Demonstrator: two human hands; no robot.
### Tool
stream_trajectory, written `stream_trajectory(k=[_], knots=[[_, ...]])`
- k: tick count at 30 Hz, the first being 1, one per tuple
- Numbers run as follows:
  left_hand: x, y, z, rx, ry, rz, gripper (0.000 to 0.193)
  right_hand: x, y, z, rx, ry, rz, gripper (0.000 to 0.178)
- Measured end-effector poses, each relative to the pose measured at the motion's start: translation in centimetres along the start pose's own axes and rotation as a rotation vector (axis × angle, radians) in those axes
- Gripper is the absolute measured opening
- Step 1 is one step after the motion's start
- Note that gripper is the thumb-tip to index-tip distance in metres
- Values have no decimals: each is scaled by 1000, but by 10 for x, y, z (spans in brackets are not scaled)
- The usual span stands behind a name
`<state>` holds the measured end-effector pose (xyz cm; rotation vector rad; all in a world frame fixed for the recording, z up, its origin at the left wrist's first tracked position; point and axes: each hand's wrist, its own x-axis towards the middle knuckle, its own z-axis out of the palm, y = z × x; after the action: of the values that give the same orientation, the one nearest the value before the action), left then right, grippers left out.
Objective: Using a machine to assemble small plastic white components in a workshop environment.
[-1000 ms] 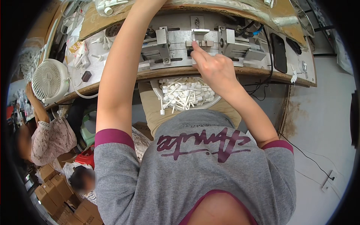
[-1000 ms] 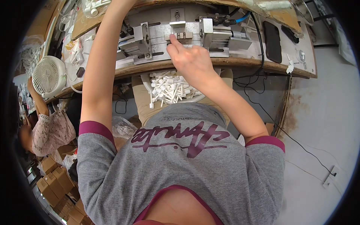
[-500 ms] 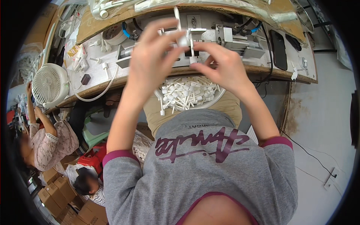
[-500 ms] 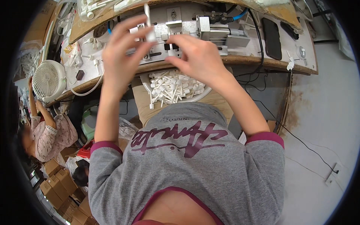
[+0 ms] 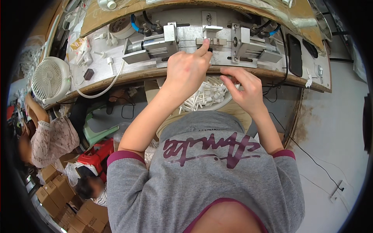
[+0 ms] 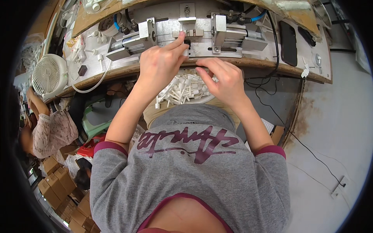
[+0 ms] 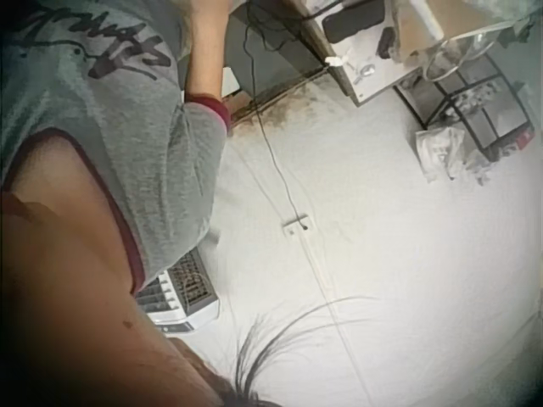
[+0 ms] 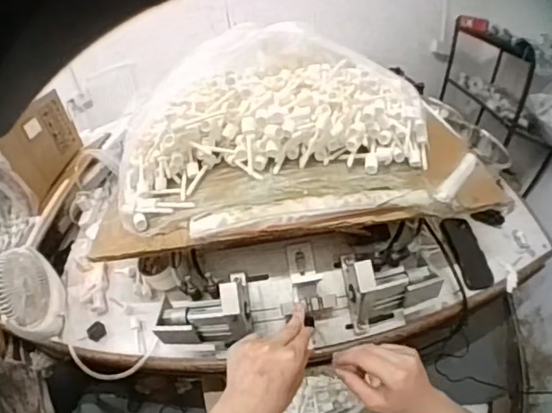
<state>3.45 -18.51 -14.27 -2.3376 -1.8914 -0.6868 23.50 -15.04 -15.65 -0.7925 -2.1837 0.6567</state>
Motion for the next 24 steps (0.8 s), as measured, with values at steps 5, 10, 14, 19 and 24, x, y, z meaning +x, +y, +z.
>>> stream_trajectory(k=[5, 10, 14, 19, 24], knots=[[-7, -2, -4, -111, 118, 17, 25, -30, 9, 28, 13, -129, -111, 12], [-76, -19, -10, -448, 475, -65, 10, -56, 22, 56, 5, -205, -220, 8], [-193, -71, 56, -340, 331, -889, 6, -68, 24, 60, 38, -213, -141, 7], [-273, -119, 128, -210, -99, -804, 74, -62, 22, 57, 68, -289, -127, 10], [-224, -129, 125, -421, -553, -741, 91, -60, 15, 58, 122, -346, -106, 17]])
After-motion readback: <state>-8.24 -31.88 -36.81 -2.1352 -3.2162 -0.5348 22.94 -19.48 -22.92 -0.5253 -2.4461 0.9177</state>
